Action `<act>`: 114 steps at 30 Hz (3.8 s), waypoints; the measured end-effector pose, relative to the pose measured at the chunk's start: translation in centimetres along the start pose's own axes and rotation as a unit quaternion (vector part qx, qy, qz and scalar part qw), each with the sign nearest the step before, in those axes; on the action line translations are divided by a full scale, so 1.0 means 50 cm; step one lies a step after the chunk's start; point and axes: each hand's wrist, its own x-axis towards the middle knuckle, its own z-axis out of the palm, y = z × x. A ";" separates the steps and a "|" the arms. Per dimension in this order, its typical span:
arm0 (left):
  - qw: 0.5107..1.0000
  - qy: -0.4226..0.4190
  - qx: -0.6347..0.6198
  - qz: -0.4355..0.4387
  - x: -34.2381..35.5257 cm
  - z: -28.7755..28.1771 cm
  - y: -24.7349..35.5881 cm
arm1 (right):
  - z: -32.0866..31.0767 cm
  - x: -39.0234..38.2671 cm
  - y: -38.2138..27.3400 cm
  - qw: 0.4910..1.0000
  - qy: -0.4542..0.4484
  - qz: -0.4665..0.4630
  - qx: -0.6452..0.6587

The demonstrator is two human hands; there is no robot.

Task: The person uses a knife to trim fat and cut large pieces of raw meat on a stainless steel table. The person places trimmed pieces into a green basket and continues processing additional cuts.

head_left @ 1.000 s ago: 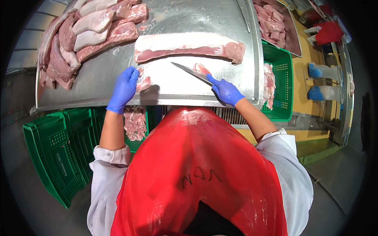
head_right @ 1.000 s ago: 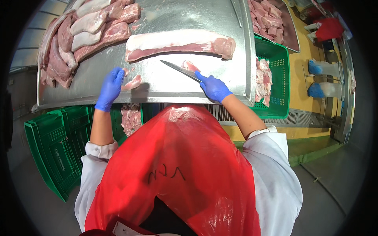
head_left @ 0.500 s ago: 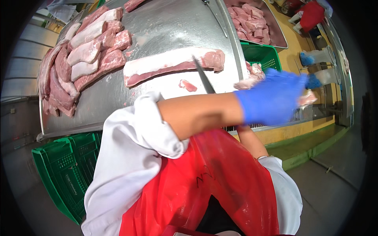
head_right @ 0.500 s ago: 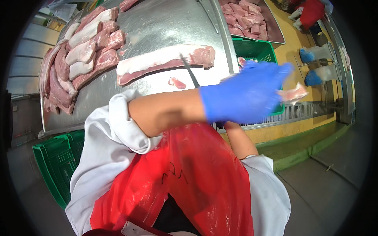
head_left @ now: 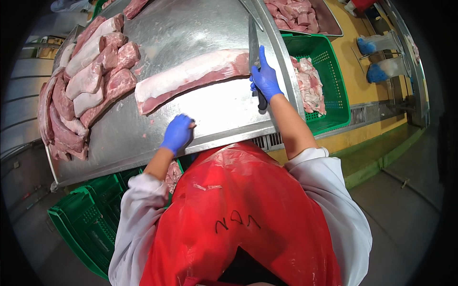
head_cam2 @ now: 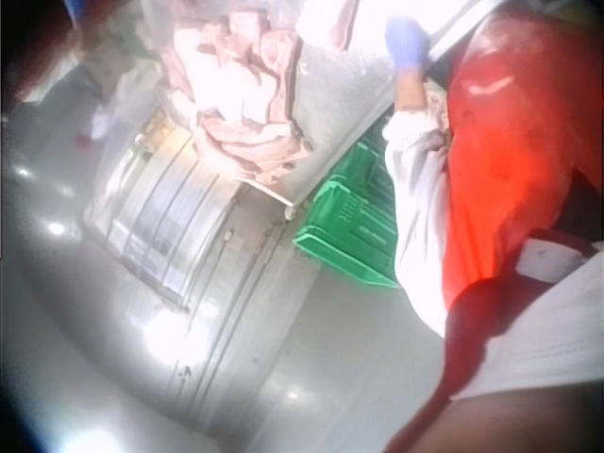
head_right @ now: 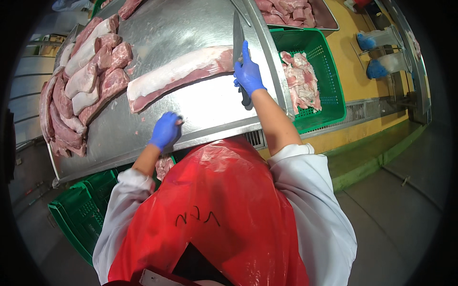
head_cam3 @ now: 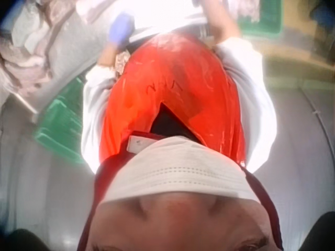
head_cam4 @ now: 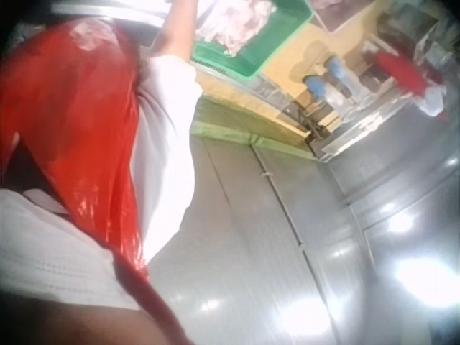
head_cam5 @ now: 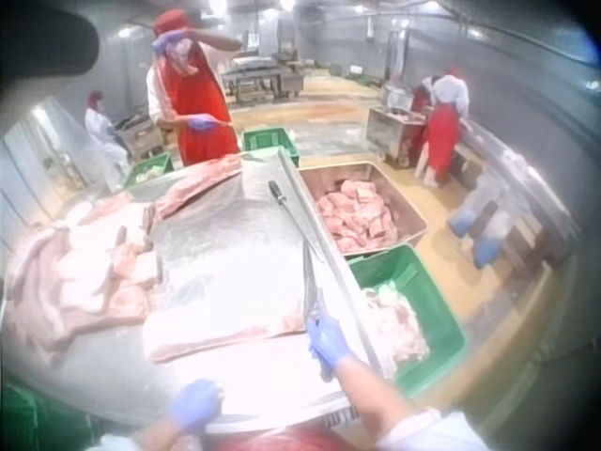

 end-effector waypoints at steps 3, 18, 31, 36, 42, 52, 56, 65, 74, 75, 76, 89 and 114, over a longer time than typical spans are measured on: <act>0.985 -0.119 0.015 -0.121 -0.171 -0.093 -0.050 | 0.032 -0.030 0.011 0.998 -0.018 0.043 0.033; 0.993 0.115 0.020 0.006 0.238 -0.133 -0.281 | 0.189 -0.210 0.089 0.996 0.010 0.015 0.083; 0.992 0.055 0.101 -0.042 0.306 -0.167 -0.110 | 0.051 -0.356 0.095 0.989 -0.046 0.066 0.122; 0.992 0.063 0.095 -0.063 0.522 -0.115 0.185 | -0.056 -0.119 0.106 0.974 0.068 -0.030 0.215; 0.987 0.011 -0.014 -0.162 0.607 -0.096 0.033 | 0.055 0.002 0.082 0.971 0.086 -0.041 0.221; 0.975 0.061 -0.123 -0.175 0.585 -0.051 -0.034 | 0.101 -0.070 0.088 0.988 -0.097 -0.106 0.049; 0.970 0.042 -0.157 -0.182 0.579 -0.072 0.034 | 0.069 0.064 0.033 0.977 -0.142 -0.048 0.155; 0.933 0.075 -0.265 -0.230 0.568 -0.103 0.022 | 0.079 -0.043 0.090 0.959 -0.185 -0.101 0.192; 0.929 0.034 -0.298 -0.217 0.606 -0.140 -0.041 | 0.113 -0.071 0.072 0.945 -0.236 -0.086 0.208; 0.930 0.015 -0.288 -0.227 0.610 -0.149 -0.034 | 0.120 -0.042 0.063 0.939 -0.237 -0.083 0.236; 0.932 -0.007 -0.279 -0.230 0.623 -0.155 -0.021 | 0.123 -0.001 0.049 0.933 -0.230 -0.081 0.264; 0.872 -0.018 -0.427 -0.240 0.615 -0.213 0.005 | 0.192 0.081 -0.020 0.973 -0.181 -0.081 0.119; 0.778 0.320 -0.530 -0.111 0.469 -0.131 0.303 | 0.553 -0.077 0.222 0.802 -0.269 0.090 0.525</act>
